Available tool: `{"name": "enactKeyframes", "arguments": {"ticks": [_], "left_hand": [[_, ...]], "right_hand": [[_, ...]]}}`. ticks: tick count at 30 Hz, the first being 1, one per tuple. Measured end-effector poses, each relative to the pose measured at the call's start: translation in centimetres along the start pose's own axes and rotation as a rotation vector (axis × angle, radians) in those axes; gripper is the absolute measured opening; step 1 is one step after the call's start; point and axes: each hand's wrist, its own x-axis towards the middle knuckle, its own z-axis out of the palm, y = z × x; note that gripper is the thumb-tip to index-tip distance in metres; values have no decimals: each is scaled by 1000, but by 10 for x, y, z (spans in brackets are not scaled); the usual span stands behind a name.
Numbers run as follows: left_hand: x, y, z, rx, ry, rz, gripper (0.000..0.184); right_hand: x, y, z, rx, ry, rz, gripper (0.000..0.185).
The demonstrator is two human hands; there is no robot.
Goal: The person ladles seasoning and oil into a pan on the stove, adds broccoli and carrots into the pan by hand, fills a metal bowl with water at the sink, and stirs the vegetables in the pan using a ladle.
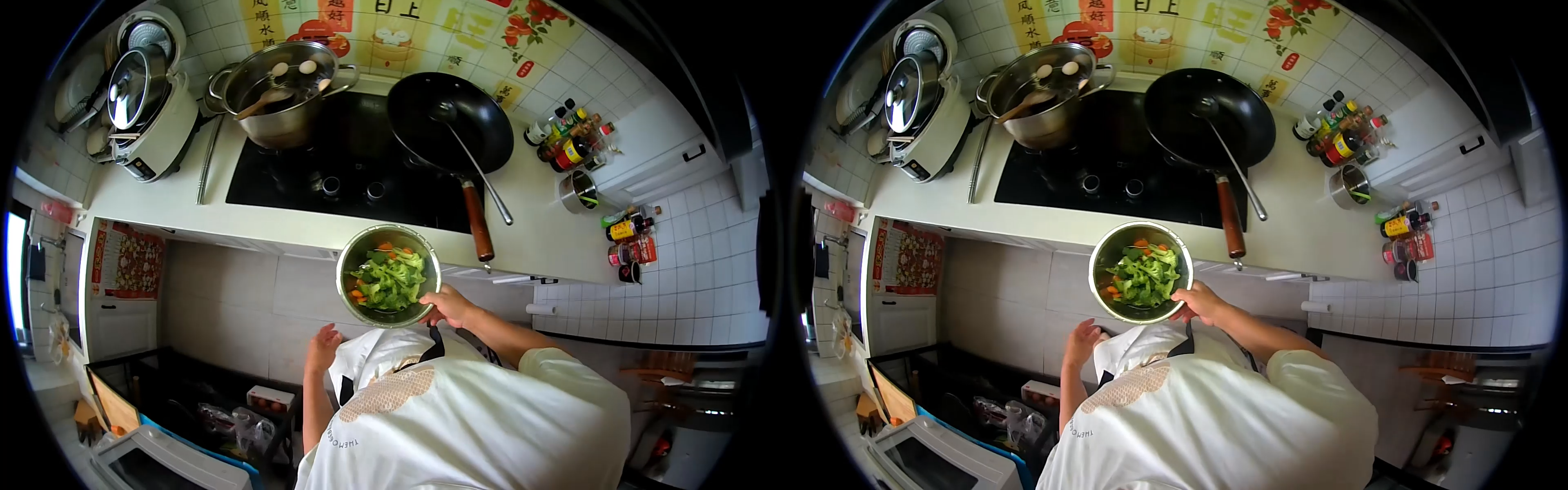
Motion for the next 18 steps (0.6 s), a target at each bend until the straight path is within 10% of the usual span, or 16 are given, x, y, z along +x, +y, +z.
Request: {"name": "enactKeyframes", "arguments": {"ticks": [18], "left_hand": [[-80,-23,33,290,13,-44,36]], "right_hand": [[-112,64,-167,465,403,-184,21]]}}
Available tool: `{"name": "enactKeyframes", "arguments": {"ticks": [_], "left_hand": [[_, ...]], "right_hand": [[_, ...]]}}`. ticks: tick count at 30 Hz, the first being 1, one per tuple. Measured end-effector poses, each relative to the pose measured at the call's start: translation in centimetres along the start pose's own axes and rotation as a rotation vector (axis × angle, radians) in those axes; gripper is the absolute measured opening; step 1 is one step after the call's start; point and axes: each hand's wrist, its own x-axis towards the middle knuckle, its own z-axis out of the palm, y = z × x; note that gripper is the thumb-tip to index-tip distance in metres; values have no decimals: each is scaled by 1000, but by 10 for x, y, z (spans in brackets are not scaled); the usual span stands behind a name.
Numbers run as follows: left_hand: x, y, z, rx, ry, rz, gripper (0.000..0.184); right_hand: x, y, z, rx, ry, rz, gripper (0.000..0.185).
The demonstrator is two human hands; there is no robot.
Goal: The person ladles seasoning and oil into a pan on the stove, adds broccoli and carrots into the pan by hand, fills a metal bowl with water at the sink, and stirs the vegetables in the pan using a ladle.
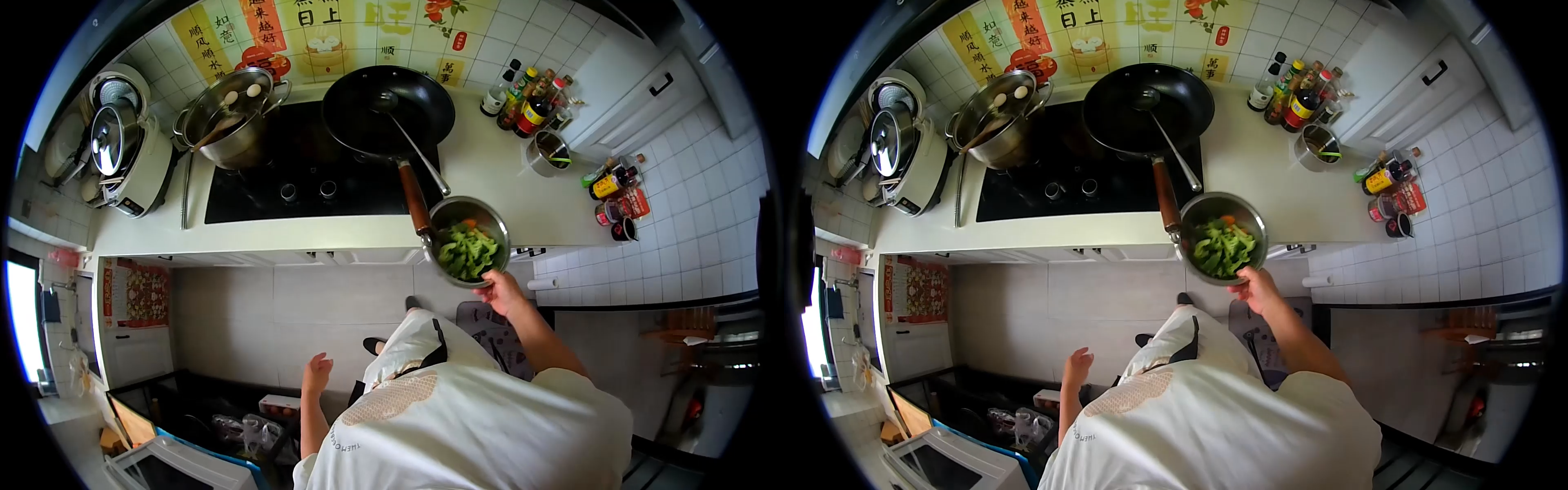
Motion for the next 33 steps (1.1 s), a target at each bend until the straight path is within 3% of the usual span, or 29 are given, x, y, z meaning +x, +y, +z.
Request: {"name": "enactKeyframes", "arguments": {"ticks": [9,14,21,28,33], "left_hand": [[-47,5,50,-18,121,-98,38],[-46,104,97,-85,144,-56,40],[-41,170,157,-217,151,-25,41],[-63,171,174,-205,235,-93,43],[-66,174,170,-203,231,-88,42]], "right_hand": [[90,-105,-30,61,10,-140,17],[158,-156,-31,121,-51,-146,15],[228,-204,-40,52,-69,-101,18],[263,-229,-52,20,-148,-98,17],[239,-231,-48,75,-230,-33,32]]}}
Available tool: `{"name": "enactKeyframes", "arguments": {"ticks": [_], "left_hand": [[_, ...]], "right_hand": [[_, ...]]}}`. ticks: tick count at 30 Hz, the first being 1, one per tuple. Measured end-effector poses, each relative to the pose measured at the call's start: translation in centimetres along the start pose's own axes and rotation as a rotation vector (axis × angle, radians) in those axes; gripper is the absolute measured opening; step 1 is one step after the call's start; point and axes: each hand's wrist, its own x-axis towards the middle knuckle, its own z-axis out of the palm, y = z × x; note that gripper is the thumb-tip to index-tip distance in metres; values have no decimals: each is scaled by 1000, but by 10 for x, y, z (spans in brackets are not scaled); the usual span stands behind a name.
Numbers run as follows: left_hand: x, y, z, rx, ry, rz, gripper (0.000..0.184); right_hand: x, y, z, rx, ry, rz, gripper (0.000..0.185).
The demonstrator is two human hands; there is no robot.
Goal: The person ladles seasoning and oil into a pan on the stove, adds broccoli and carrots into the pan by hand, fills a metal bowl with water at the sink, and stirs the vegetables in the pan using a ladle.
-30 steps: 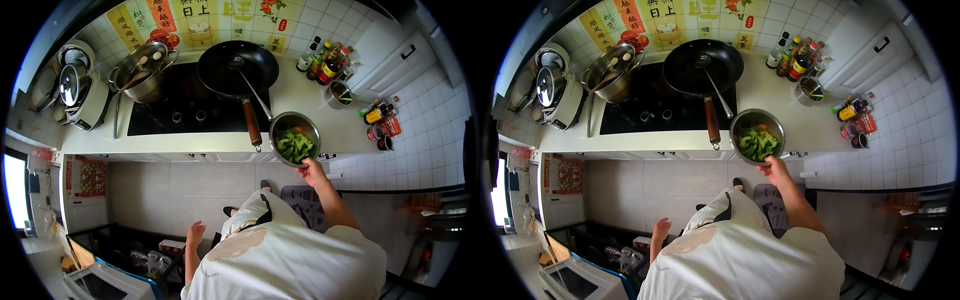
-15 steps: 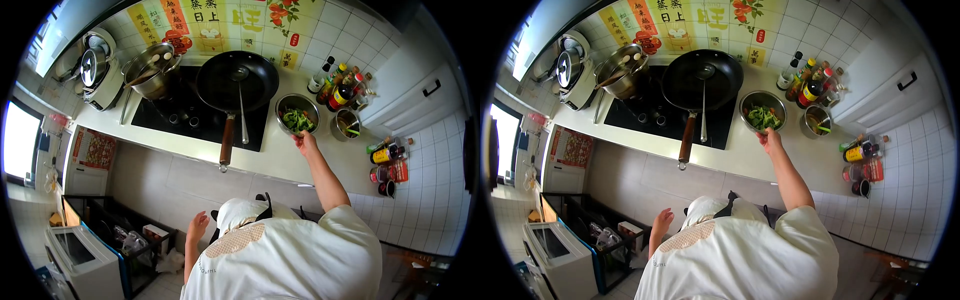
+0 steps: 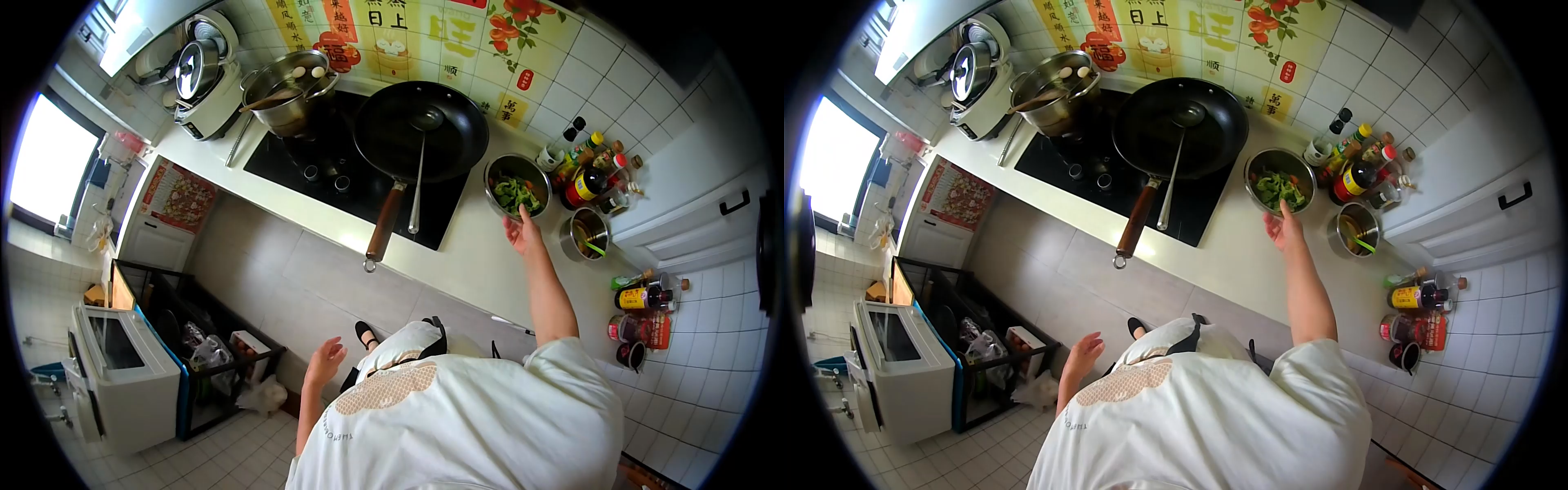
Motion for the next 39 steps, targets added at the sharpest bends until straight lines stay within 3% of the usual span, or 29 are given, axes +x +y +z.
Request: {"name": "enactKeyframes", "arguments": {"ticks": [2,6,8,15,19,22,24,28,32,34,39], "left_hand": [[3,7,-2,0,-2,3,42],[14,2,-8,50,-60,41,42],[18,6,-16,65,-83,57,42],[31,8,-46,104,-82,109,42],[33,0,-58,94,-88,84,42],[30,-1,-66,134,-82,77,42],[30,-3,-70,138,-87,90,42],[30,-1,-77,155,-79,101,42],[31,-2,-82,134,-79,99,41],[32,-3,-84,132,-81,102,41],[29,1,-87,112,-105,97,42]], "right_hand": [[-23,17,21,-233,13,72,43],[-90,46,112,-768,-284,-67,48],[-104,49,156,-805,-305,-167,52],[-90,62,201,-560,-394,26,33],[-85,58,194,-20,-574,23,23],[-91,54,191,-188,-482,-85,20],[-99,53,193,-563,-222,-172,20],[-118,45,189,-897,-69,-308,18],[-126,45,194,-1014,40,-377,18],[-122,55,193,-1034,62,-526,16],[-95,92,192,-1063,86,-476,30]]}}
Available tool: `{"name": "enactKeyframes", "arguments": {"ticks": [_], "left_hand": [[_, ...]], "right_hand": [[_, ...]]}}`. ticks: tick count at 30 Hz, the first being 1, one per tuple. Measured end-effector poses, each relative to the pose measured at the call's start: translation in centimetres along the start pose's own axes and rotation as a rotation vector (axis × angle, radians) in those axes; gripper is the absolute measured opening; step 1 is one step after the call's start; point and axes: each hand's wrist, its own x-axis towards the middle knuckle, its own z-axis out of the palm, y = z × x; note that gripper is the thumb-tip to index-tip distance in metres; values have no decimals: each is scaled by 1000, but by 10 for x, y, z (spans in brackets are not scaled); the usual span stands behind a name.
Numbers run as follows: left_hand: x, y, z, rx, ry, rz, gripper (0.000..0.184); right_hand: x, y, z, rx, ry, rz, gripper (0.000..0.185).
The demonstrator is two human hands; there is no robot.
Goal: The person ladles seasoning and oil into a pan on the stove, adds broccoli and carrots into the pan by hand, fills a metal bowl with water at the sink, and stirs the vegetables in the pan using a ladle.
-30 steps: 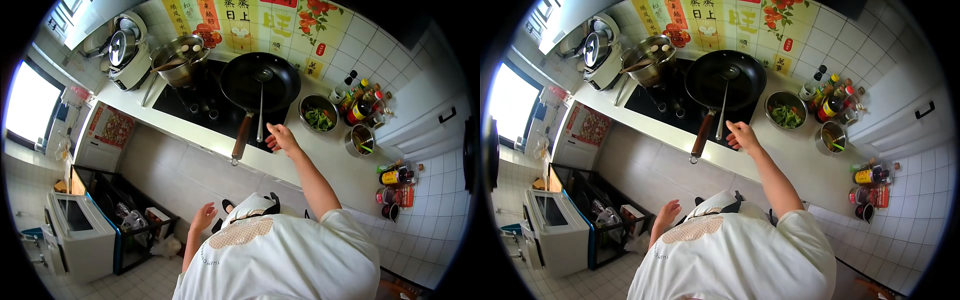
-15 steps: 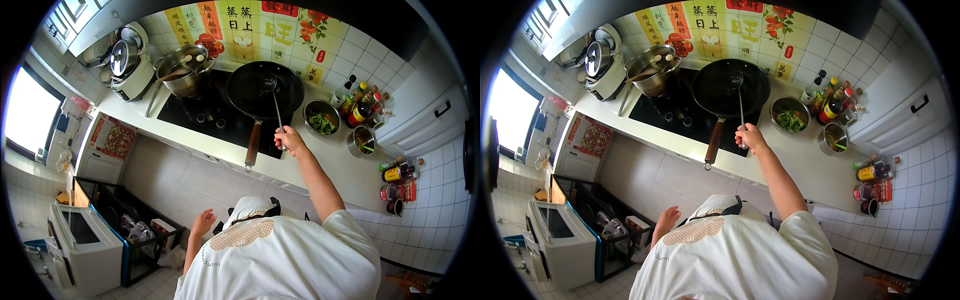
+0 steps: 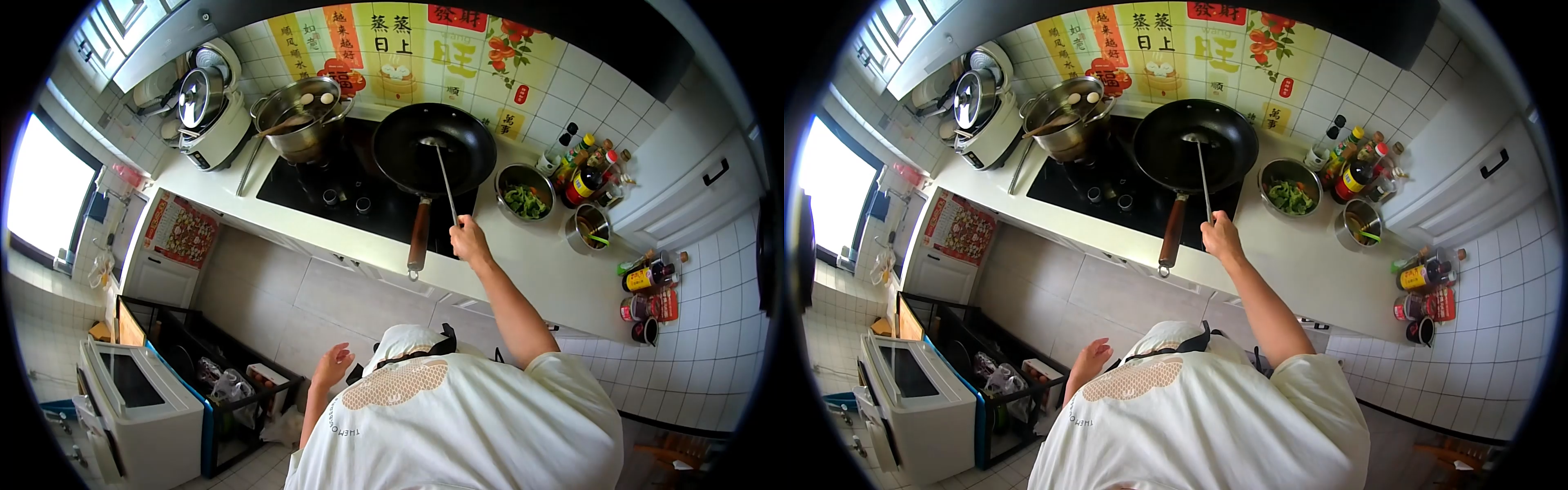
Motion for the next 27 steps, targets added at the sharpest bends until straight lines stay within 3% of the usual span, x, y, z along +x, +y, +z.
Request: {"name": "enactKeyframes", "arguments": {"ticks": [2,7,9,10,12,13,15,19,22,24,27], "left_hand": [[-4,7,-3,20,-4,17,43],[-18,32,-16,-56,0,73,41],[-26,52,-25,-374,11,197,37],[-32,68,-32,-378,19,194,37],[-49,111,-52,-361,36,376,36],[-58,134,-62,-367,45,370,36],[-80,179,-82,-215,8,607,38],[-123,274,-116,-16,-114,954,36],[-145,323,-117,-117,-291,1197,32],[-156,346,-117,-199,-507,1204,32],[-165,357,-98,-411,-455,1279,29]], "right_hand": [[-34,-43,-9,118,-140,104,35],[-44,-51,5,202,-185,64,41],[-44,-51,10,213,-200,53,43],[-40,-45,13,185,-182,36,43],[-40,-42,15,105,-159,5,51],[-44,-46,13,97,-163,19,50],[-41,-37,14,111,-186,39,57],[-59,-34,7,230,-99,22,52],[-68,-18,5,275,-1,-9,46],[-77,-12,3,326,62,-116,39],[-96,-20,1,348,72,-215,28]]}}
